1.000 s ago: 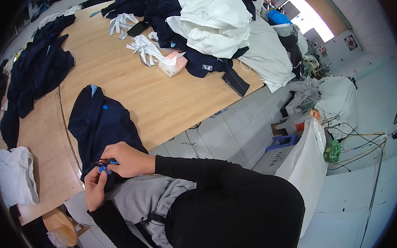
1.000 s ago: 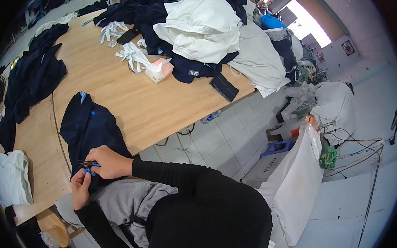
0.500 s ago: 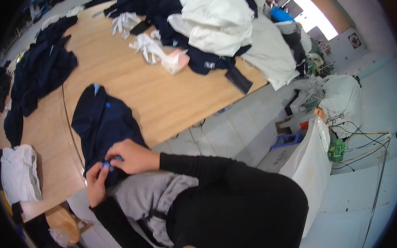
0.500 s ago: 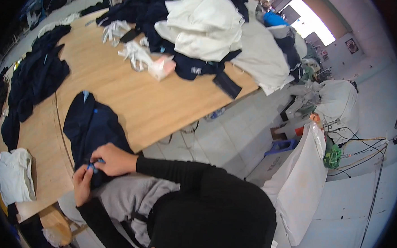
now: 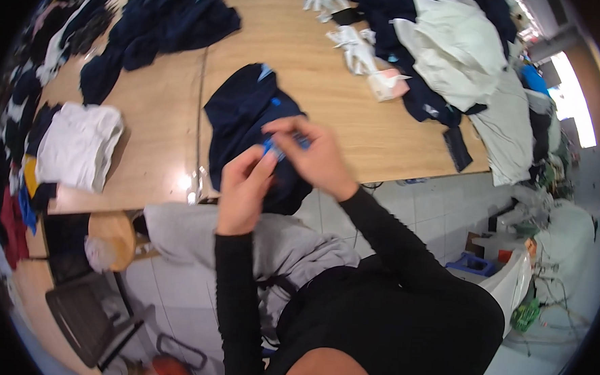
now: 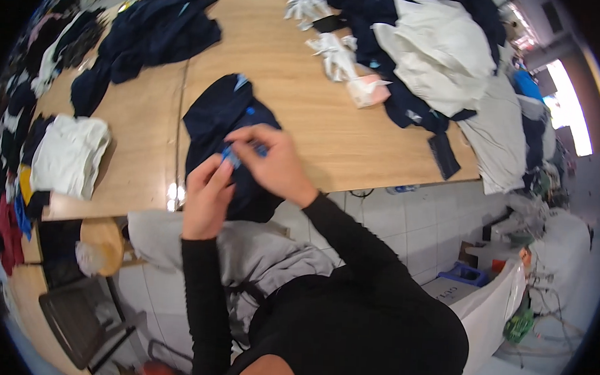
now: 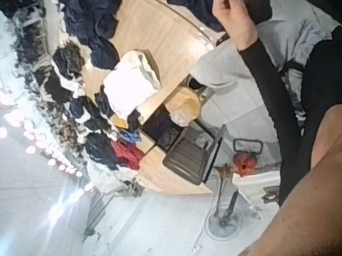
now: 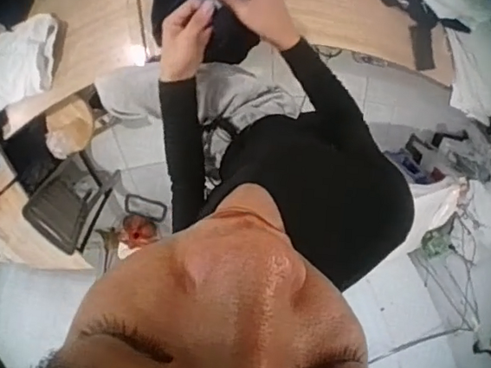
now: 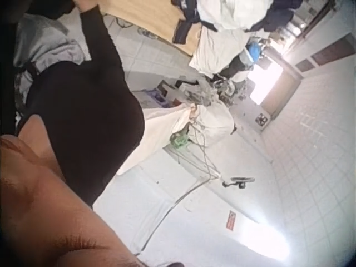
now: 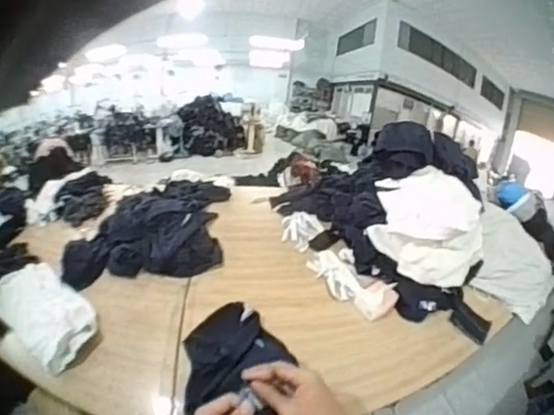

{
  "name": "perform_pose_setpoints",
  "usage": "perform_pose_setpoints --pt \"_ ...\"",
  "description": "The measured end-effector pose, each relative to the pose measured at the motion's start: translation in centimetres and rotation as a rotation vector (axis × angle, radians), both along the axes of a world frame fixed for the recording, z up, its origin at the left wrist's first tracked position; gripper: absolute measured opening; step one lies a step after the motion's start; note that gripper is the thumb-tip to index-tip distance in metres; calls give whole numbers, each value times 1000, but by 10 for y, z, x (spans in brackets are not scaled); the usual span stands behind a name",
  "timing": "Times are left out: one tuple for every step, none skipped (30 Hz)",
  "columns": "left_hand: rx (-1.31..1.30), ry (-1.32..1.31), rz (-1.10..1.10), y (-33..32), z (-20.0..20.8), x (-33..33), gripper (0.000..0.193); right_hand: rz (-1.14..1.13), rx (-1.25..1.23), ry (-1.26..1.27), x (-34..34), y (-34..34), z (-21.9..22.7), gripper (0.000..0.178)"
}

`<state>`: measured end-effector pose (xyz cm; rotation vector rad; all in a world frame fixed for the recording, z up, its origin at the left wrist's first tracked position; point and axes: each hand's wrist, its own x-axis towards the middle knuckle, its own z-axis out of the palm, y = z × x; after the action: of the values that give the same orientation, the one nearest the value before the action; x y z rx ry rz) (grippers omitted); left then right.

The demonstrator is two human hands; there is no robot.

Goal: The recorder uses thread snips to trim loose threads and inspect dark-colored sports shorts on a factory workbench.

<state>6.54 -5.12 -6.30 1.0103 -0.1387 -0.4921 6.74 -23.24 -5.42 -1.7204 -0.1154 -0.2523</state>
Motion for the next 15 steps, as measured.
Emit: perform_pose_setpoints --pt "-89 61 108 -18 1 -3 17 -55 -29 28 -2 -7 9 17" --pt "-176 115 220 -30 1 -6 16 -114 100 119 -4 -9 14 19" --pt "-167 126 248 -35 -5 -8 16 -176 59 97 -6 -17 11 23" --pt "-161 137 279 -37 -10 -9 15 -208 21 114 -11 -22 14 25" --pt "-147 185 310 -38 -13 -12 16 -235 -31 116 -17 -26 13 26" --pt "-134 211 328 -35 -15 -14 16 -210 -22 127 -23 -29 13 26" --pt "-125 199 336 -34 -16 -15 16 -191 -2 237 -33 -37 14 26" --pt "-114 190 349 -31 -17 -17 16 -166 18 352 -42 -38 16 26" --pt "-104 199 365 -29 -14 -19 16 -150 23 365 -50 -36 18 26" --pt "-105 224 385 -27 -12 -21 15 -100 141 405 -58 -33 19 27" --pt "-106 248 404 -24 -11 -23 14 -51 259 444 -64 -31 18 27" --pt "-97 253 414 -20 -13 -24 14 -43 265 453 -68 -26 13 27" --pt "-126 264 405 -15 -14 -25 15 -18 263 468 -72 -19 6 25" --pt "-156 274 396 -11 -15 -26 17 6 261 481 -74 -11 1 24" --pt "-148 279 403 -9 -13 -27 17 50 256 404 -75 -5 0 19"
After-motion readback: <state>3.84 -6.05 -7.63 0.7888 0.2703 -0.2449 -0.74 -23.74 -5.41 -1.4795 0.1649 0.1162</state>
